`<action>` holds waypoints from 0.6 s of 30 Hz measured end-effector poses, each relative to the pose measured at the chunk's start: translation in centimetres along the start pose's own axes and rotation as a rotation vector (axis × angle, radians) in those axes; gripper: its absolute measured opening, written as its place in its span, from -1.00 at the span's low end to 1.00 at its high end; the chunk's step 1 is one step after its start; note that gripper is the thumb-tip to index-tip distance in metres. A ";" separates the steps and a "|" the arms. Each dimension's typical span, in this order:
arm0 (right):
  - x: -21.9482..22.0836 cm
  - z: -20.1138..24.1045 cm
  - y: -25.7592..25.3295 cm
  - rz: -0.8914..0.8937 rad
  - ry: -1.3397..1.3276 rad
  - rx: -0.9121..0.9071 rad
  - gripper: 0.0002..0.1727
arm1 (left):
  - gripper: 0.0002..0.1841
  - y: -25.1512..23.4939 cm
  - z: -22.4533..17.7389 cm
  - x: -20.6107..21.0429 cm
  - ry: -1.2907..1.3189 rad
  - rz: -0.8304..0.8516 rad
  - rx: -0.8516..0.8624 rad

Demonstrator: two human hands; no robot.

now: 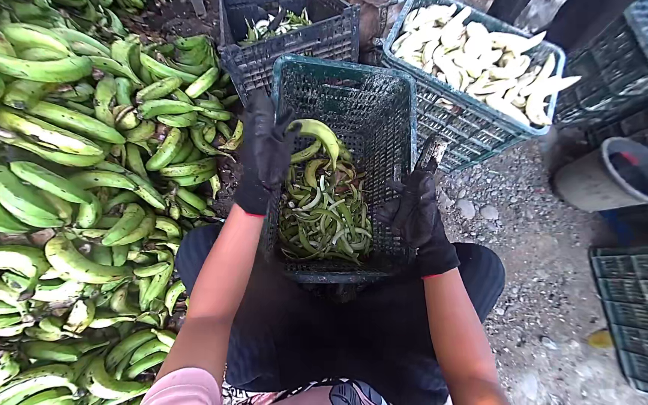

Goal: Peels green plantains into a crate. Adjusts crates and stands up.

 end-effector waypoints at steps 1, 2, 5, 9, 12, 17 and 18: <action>-0.3 0.1 0.2 0.011 0.013 -0.014 -0.07 | -0.43 0.3 -1.4 -0.4 -0.032 0.008 0.043; -0.4 0.2 0.4 0.006 0.015 -0.009 -0.09 | -0.41 0.6 -2.8 -0.9 -0.078 -0.001 0.078; -0.5 0.8 0.6 0.012 -0.022 0.023 -0.12 | -0.52 1.9 -5.6 -3.2 -0.115 -0.066 0.144; -0.8 1.0 -0.6 0.087 0.022 0.129 -0.08 | -0.63 2.4 -4.4 -5.8 -0.069 -0.113 0.022; 0.3 0.8 -1.4 0.100 0.172 0.261 -0.09 | -0.60 3.6 -2.7 -5.0 -0.123 -0.066 -0.156; 1.9 -3.8 -2.4 0.223 0.220 0.490 -0.39 | -0.52 4.0 1.3 -0.8 -0.417 0.045 -0.347; 2.1 -4.0 -2.8 0.279 0.216 0.524 -0.37 | -0.52 4.0 2.2 -0.4 -0.498 0.054 -0.361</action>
Point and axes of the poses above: each hand's wrist, its own y-axis away from the middle knuckle, its own x-axis out of the palm, z = x × y, the point moved 4 cm from there along -y, towards the middle knuckle, and after that the axes turned 7 degrees about -z, right-handed, at the moved point
